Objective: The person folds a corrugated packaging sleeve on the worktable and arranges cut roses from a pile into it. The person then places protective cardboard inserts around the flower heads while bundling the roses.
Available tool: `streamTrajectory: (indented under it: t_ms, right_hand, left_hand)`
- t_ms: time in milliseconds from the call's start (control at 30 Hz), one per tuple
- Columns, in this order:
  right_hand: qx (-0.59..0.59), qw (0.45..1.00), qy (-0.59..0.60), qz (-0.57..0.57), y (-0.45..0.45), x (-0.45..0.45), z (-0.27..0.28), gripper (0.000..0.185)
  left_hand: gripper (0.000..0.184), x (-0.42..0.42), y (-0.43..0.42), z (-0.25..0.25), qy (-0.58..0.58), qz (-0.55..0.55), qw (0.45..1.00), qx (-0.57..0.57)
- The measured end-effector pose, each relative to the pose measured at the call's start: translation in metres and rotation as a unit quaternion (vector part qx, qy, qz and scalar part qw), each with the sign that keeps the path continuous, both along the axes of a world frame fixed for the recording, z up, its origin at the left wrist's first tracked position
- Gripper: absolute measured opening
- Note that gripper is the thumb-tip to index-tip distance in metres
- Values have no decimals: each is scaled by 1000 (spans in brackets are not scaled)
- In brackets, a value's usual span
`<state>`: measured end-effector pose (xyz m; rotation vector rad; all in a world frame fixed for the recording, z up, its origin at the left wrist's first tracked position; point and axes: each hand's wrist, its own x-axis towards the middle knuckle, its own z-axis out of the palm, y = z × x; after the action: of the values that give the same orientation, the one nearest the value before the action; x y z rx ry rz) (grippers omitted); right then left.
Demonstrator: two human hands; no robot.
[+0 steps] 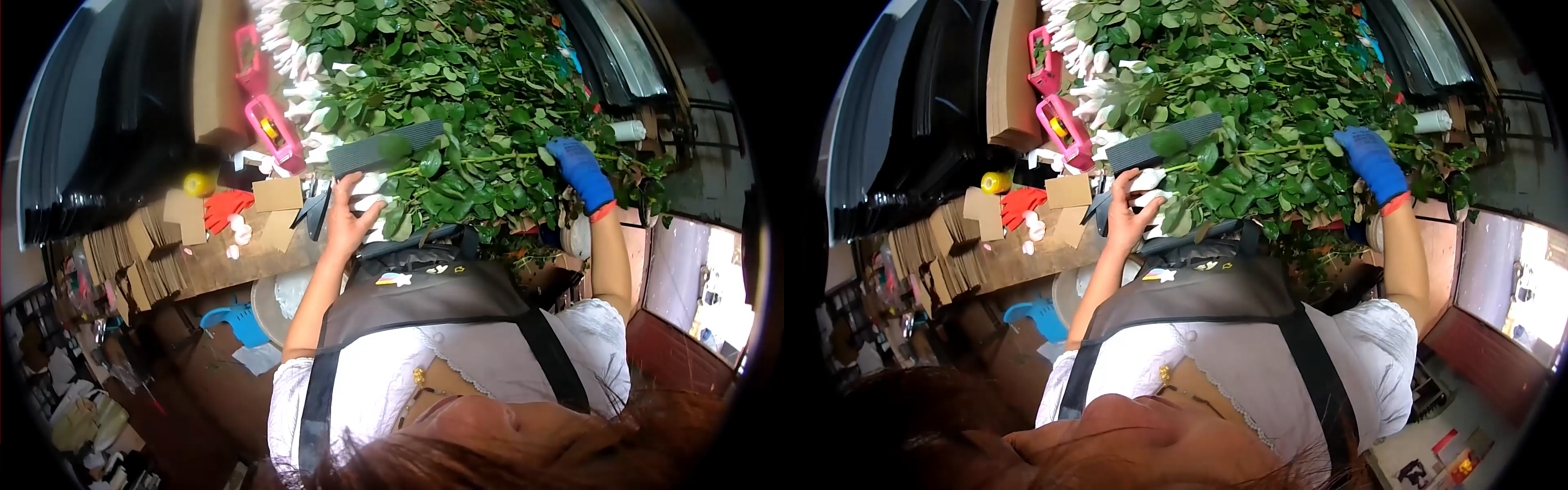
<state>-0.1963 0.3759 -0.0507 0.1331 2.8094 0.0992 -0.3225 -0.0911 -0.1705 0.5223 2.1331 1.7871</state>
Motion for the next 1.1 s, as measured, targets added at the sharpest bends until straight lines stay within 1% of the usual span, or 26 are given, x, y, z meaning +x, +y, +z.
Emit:
streamTrajectory:
  t_ms: [33,67,100,167,200,233,267,300,333,367,433,467,500,567,600,633,667,700,733,767,833,900,1033,1067,1100]
  right_hand:
    - [30,999,-17,-31,-4,2,-13,23]
    - [38,999,-1,-26,-3,4,-29,22]
    - [48,998,16,-23,-1,6,-48,21]
    - [34,996,88,2,-1,15,-72,28]
    - [32,998,52,8,2,15,-80,37]
    - [-27,999,32,-25,13,18,-78,42]
    - [-88,994,15,-56,22,16,-71,47]
    - [-149,985,0,-83,23,9,-53,52]
    - [-229,965,0,-128,27,3,-31,61]
    - [-276,955,-4,-109,35,-9,-10,60]
    - [-126,984,90,-83,20,-40,21,59]
    - [-85,981,173,-19,6,-62,25,58]
    - [-41,965,255,45,-10,-90,26,58]
    - [-182,941,243,153,-41,-152,13,66]
    - [-209,957,153,128,-63,-179,8,80]
    - [-212,948,160,174,-68,-205,-17,96]
    - [-135,967,111,186,-71,-230,-37,108]
    - [-127,970,87,187,-69,-254,-61,118]
    - [-97,984,23,149,-69,-275,-84,124]
    - [-82,989,-19,123,-72,-283,-92,127]
    - [-161,969,-181,41,-74,-295,-111,123]
    - [-164,970,-169,64,-73,-300,-111,113]
    - [-144,970,-181,75,-81,-283,-117,91]
    - [-130,974,-162,86,-88,-274,-101,76]
    - [-107,981,-122,107,-91,-267,-95,65]
  left_hand:
    - [64,1,1,3,0,-4,1000,10]
    - [61,-2,0,13,21,-30,998,-47]
    - [54,-4,-1,18,53,-41,996,-59]
    - [50,-4,1,16,52,-48,995,-77]
    - [49,-5,2,21,81,-51,990,-99]
    - [47,-5,4,27,113,-54,987,-97]
    - [47,-4,4,30,103,-56,988,-103]
    - [47,-5,5,32,94,-57,988,-110]
    - [49,-6,5,35,123,-64,982,-128]
    - [52,-6,5,37,148,-64,976,-144]
    - [52,-5,5,34,125,-61,979,-147]
    - [53,-8,6,31,179,-65,974,-120]
    - [53,-8,6,29,136,-71,981,-119]
    - [52,-11,5,23,146,-75,978,-125]
    - [50,-11,4,22,124,-80,981,-128]
    - [51,-10,5,28,100,-78,984,-123]
    - [51,-11,6,32,100,-79,983,-131]
    - [51,-11,6,34,98,-79,982,-139]
    - [51,-9,6,32,76,-72,986,-132]
    - [52,-9,4,30,63,-70,985,-145]
    - [53,-8,4,29,82,-66,985,-139]
    - [54,-8,5,27,99,-59,984,-136]
    - [55,-8,3,24,52,-62,989,-128]
    - [55,-10,5,22,41,-59,990,-123]
    - [55,-11,6,22,41,-59,991,-114]
